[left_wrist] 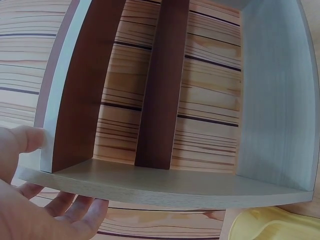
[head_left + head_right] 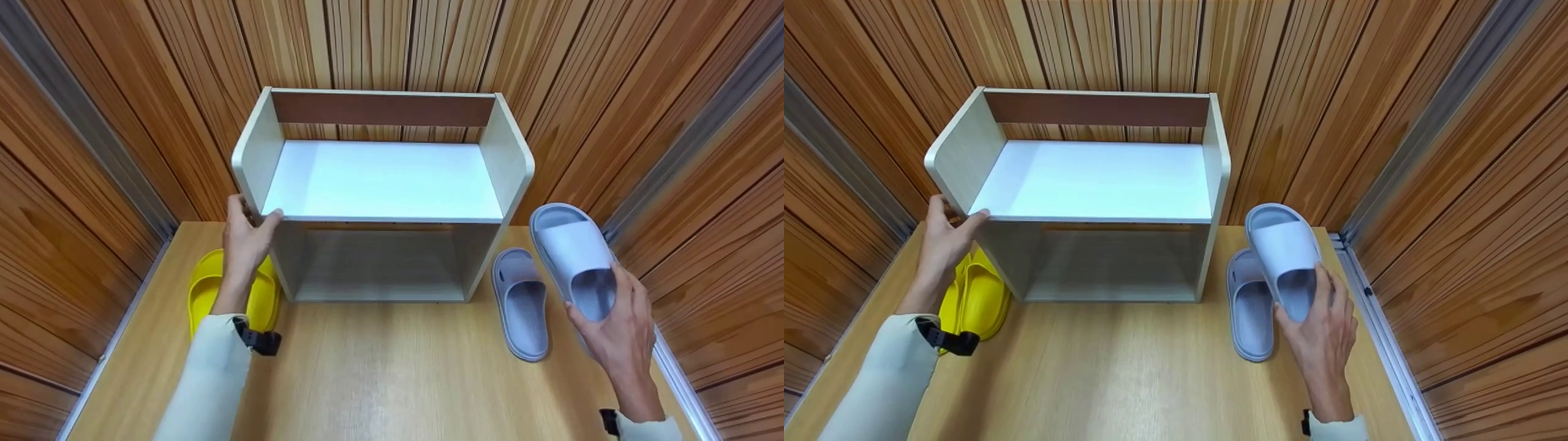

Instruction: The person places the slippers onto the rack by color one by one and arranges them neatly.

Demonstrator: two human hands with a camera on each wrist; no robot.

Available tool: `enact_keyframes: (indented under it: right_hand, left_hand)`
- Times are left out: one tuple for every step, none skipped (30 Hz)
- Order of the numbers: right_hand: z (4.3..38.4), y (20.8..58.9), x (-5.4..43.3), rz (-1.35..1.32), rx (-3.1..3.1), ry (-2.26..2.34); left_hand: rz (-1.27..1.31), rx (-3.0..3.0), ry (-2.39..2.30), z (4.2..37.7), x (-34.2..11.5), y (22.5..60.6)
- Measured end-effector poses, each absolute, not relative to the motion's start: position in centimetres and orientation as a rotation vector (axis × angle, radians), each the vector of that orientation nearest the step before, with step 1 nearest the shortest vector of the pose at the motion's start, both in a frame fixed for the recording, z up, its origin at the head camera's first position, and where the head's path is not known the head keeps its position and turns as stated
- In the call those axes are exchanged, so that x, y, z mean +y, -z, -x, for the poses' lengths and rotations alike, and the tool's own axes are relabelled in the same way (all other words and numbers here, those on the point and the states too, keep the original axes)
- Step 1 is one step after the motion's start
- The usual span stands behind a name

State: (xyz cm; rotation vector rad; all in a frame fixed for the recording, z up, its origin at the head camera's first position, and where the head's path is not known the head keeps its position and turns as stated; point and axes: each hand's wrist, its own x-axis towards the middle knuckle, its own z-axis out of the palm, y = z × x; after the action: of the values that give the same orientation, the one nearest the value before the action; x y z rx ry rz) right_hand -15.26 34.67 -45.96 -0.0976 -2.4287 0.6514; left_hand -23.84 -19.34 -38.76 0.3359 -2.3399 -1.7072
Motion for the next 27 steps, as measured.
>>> enact_keyframes:
  right_hand:
    - [15.1, 45.8, 34.6, 0.085, -2.422, -0.646]
    - [15.0, 45.7, 34.5, 0.074, -2.418, -0.64]
    - [14.8, 45.5, 34.4, 0.062, -2.413, -0.632]
    - [14.7, 45.4, 34.3, 0.053, -2.408, -0.627]
    - [14.5, 45.3, 34.2, 0.046, -2.406, -0.625]
    - [14.4, 45.1, 34.1, 0.041, -2.405, -0.623]
    - [14.3, 45.0, 34.0, 0.029, -2.397, -0.627]
    - [14.2, 45.0, 33.9, 0.017, -2.39, -0.63]
    - [14.1, 44.9, 33.9, 0.007, -2.384, -0.634]
    - [14.0, 44.9, 33.8, -0.003, -2.378, -0.636]
    - [13.9, 44.8, 33.7, -0.012, -2.373, -0.64]
    - [13.8, 44.8, 33.7, -0.019, -2.371, -0.641]
    - [13.7, 44.8, 33.6, -0.025, -2.367, -0.642]
    - [13.6, 44.8, 33.5, -0.025, -2.369, -0.638]
    - [13.4, 44.7, 33.4, -0.026, -2.37, -0.634]
    - [13.3, 44.7, 33.3, -0.03, -2.37, -0.633]
    - [13.2, 44.6, 33.2, -0.037, -2.37, -0.632]
    - [13.0, 44.5, 33.0, -0.045, -2.368, -0.631]
    - [12.9, 44.5, 32.9, -0.054, -2.364, -0.633]
    - [12.7, 44.4, 32.7, -0.064, -2.36, -0.637]
    - [12.6, 44.2, 32.6, -0.077, -2.357, -0.641]
    - [12.5, 44.1, 32.4, -0.09, -2.352, -0.645]
    - [12.4, 44.0, 32.3, -0.104, -2.346, -0.648]
    - [12.3, 43.9, 32.1, -0.116, -2.341, -0.652]
    - [12.2, 43.7, 32.0, -0.125, -2.336, -0.657]
    - [12.1, 43.6, 31.8, -0.134, -2.332, -0.659]
    - [12.0, 43.5, 31.7, -0.144, -2.327, -0.659]
  left_hand:
    - [-0.336, -2.341, 1.706, 23.8, -19.3, 38.8]
    - [-0.338, -2.342, 1.706, 23.8, -19.3, 38.8]
    - [-0.341, -2.343, 1.707, 23.8, -19.3, 38.7]
    - [-0.342, -2.345, 1.709, 23.8, -19.3, 38.7]
    - [-0.343, -2.346, 1.711, 23.8, -19.3, 38.7]
    - [-0.346, -2.347, 1.711, 23.7, -19.3, 38.7]
    - [-0.351, -2.347, 1.711, 23.8, -19.3, 38.7]
    - [-0.355, -2.348, 1.709, 23.8, -19.3, 38.6]
    - [-0.358, -2.347, 1.708, 23.8, -19.3, 38.6]
    - [-0.362, -2.346, 1.708, 23.8, -19.3, 38.6]
    - [-0.367, -2.347, 1.707, 23.8, -19.3, 38.6]
    - [-0.374, -2.347, 1.709, 23.9, -19.3, 38.6]
    - [-0.38, -2.347, 1.713, 23.9, -19.3, 38.6]
    - [-0.384, -2.35, 1.717, 23.9, -19.3, 38.6]
    - [-0.385, -2.353, 1.721, 23.9, -19.3, 38.6]
    - [-0.388, -2.358, 1.722, 23.9, -19.3, 38.5]
    - [-0.389, -2.36, 1.724, 23.9, -19.3, 38.5]
    - [-0.391, -2.36, 1.723, 23.9, -19.3, 38.5]
    - [-0.391, -2.361, 1.724, 23.9, -19.3, 38.5]
    - [-0.392, -2.361, 1.722, 23.9, -19.3, 38.5]
    - [-0.393, -2.361, 1.722, 23.9, -19.3, 38.5]
    - [-0.396, -2.361, 1.723, 23.9, -19.3, 38.5]
    - [-0.399, -2.361, 1.724, 23.9, -19.3, 38.5]
    - [-0.401, -2.362, 1.725, 23.9, -19.3, 38.5]
    - [-0.403, -2.363, 1.728, 23.9, -19.3, 38.5]
    - [-0.405, -2.364, 1.728, 23.9, -19.3, 38.5]
    - [-0.405, -2.364, 1.731, 23.9, -19.3, 38.5]
